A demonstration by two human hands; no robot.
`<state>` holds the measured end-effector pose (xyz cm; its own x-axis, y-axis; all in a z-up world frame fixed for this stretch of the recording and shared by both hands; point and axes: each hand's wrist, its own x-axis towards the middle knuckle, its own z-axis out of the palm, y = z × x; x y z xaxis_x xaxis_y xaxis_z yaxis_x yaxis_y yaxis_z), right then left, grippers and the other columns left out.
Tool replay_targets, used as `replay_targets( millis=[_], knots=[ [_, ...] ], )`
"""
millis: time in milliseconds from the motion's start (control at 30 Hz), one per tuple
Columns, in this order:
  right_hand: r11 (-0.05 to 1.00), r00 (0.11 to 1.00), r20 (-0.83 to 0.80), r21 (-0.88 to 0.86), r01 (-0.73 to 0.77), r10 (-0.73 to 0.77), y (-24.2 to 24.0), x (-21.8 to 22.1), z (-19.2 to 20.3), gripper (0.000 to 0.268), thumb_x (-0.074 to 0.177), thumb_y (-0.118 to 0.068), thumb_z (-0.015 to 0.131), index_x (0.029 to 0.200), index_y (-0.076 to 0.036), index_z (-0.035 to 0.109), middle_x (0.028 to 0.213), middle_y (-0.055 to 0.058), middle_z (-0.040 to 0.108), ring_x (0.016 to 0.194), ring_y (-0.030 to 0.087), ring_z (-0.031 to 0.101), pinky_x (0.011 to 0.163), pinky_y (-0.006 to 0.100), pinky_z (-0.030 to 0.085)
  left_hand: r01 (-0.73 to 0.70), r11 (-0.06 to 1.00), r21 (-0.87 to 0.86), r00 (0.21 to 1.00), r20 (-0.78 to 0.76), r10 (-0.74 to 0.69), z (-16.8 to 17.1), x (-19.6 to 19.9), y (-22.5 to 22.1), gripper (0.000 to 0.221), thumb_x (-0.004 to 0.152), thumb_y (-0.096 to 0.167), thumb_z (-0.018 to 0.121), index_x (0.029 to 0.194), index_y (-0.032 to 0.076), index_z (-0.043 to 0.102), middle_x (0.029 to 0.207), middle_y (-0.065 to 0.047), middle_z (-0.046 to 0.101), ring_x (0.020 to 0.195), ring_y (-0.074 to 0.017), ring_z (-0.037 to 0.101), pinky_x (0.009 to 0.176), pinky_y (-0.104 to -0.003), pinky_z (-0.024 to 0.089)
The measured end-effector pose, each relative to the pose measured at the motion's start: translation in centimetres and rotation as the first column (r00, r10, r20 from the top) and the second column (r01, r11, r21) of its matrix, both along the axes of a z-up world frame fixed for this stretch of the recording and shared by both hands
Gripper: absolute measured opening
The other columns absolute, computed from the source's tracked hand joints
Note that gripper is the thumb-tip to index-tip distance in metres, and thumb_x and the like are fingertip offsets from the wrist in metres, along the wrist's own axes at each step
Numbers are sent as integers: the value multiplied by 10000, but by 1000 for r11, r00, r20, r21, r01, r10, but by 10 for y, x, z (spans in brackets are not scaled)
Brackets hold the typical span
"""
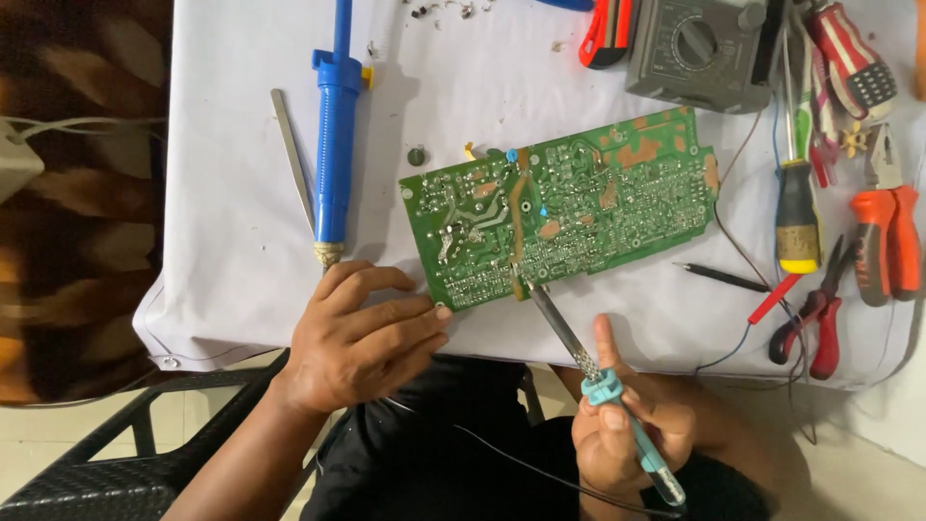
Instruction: Soldering and desoldering electronic components on a circuit board using a soldering iron and solder sucker.
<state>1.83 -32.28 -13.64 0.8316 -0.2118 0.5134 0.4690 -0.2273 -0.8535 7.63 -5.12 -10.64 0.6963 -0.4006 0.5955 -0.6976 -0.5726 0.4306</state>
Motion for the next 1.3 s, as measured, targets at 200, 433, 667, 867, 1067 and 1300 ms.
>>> replay_targets(
  millis=[200,433,667,867,1067,1300],
  knots=[
    [996,998,-25,70,61,-59,11,-2,5,154,983,-128,485,916,-21,397,606,152,328,538,131,292,1103,840,517,-14,1000,-19,1000,1,14,1,0,-1,193,969,217,758,1112,103,697,1043,-21,757,946,-293,680,800,-398,503],
    [997,998,-58,82,9,-5,11,-3,9,122,1015,-159,504,1034,-59,437,607,138,348,566,143,300,1152,836,485,-6,1000,-24,1000,5,6,3,2,-1,178,968,218,752,1090,99,702,1020,-51,751,935,-294,676,786,-385,505],
    [985,996,86,-172,-7,22,3,-6,1,91,1074,-83,498,1162,-65,492,935,167,378,609,173,418,1104,873,519,-2,999,-32,1000,11,3,2,2,-2,176,969,223,748,1081,97,699,999,-55,751,921,-293,684,771,-373,500],
    [995,995,-47,-51,81,-83,16,-4,13,213,1004,-171,502,922,-3,401,620,163,354,478,160,364,1038,785,596,5,999,-43,1000,6,-4,3,2,-2,166,976,225,729,1061,91,679,986,-66,747,921,-296,684,762,-376,509],
    [986,995,-14,-136,93,-95,12,-8,9,200,1033,-146,525,933,15,460,829,86,337,518,144,402,1049,784,610,-1,999,-48,1000,15,2,2,2,-3,167,970,227,735,1045,86,684,957,-68,748,909,-293,688,756,-372,509],
    [998,997,-60,-16,56,-57,16,-4,12,177,1004,-160,510,931,-28,415,556,128,341,475,130,324,1105,817,539,9,999,-43,1000,9,-9,1,2,-1,178,977,235,727,1066,88,679,969,-64,743,914,-294,683,761,-375,511]
  ],
)
